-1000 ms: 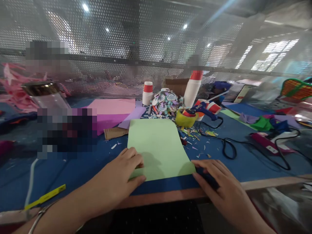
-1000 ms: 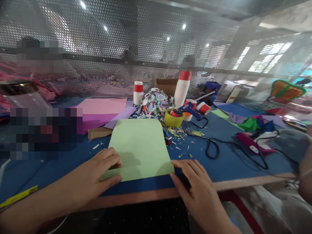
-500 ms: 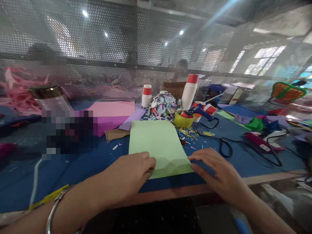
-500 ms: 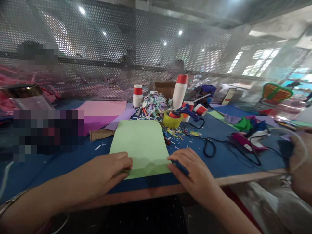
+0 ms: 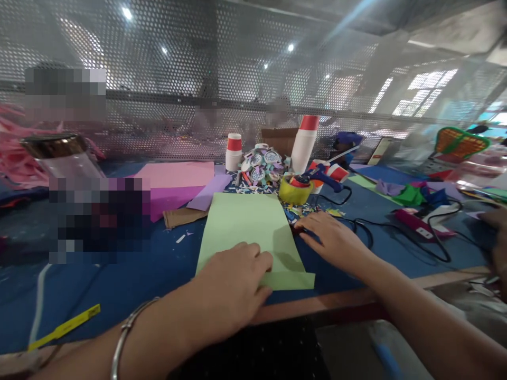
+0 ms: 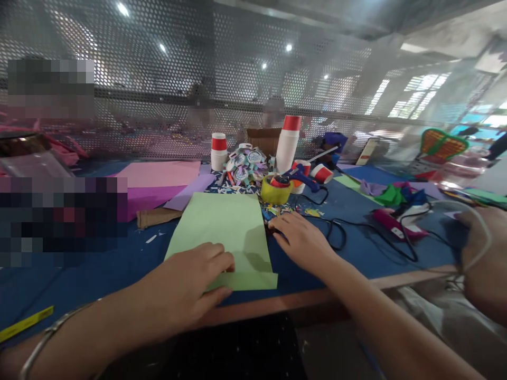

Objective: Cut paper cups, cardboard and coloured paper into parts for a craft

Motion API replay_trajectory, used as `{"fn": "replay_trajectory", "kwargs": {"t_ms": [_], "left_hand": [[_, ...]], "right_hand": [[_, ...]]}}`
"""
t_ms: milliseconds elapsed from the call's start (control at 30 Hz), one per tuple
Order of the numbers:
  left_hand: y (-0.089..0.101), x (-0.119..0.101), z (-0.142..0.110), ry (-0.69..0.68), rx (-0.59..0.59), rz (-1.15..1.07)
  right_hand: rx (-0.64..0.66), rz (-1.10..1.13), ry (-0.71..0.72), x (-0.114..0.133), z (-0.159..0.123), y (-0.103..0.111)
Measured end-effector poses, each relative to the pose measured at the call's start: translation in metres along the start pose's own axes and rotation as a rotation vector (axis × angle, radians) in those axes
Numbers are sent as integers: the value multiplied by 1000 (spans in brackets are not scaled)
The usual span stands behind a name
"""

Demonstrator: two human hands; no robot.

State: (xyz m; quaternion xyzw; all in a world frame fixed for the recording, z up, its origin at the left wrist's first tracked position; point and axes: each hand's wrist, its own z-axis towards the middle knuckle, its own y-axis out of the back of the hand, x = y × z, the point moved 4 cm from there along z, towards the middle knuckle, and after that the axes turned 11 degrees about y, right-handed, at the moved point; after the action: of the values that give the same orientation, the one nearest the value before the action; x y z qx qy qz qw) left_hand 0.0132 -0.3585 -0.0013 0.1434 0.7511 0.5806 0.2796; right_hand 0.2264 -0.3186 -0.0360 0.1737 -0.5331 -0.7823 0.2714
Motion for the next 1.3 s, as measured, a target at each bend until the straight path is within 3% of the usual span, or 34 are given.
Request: {"fn": "replay_trajectory", "kwargs": {"t_ms": [267, 400, 533, 700, 900, 1033, 1300], "left_hand": [[-15, -23, 17, -28, -121, 21], [-16, -28, 25, -27, -55, 37], [-17, -28, 25, -68, 11, 55], [-14, -24, 24, -90, 72, 64], [-13, -21, 28, -161, 77, 6], [-13, -19, 26, -201, 111, -40], [-10, -22, 26, -198, 156, -47]], "right_hand": [[51, -11, -43, 1, -11, 7], [94, 14, -30, 0, -16, 11], [137, 84, -58, 1, -41, 22], [118, 130, -64, 2, -61, 30], [-10, 141, -58, 4, -97, 47], [58, 133, -40, 15, -125, 47], [71, 118, 59, 31, -130, 51]]}}
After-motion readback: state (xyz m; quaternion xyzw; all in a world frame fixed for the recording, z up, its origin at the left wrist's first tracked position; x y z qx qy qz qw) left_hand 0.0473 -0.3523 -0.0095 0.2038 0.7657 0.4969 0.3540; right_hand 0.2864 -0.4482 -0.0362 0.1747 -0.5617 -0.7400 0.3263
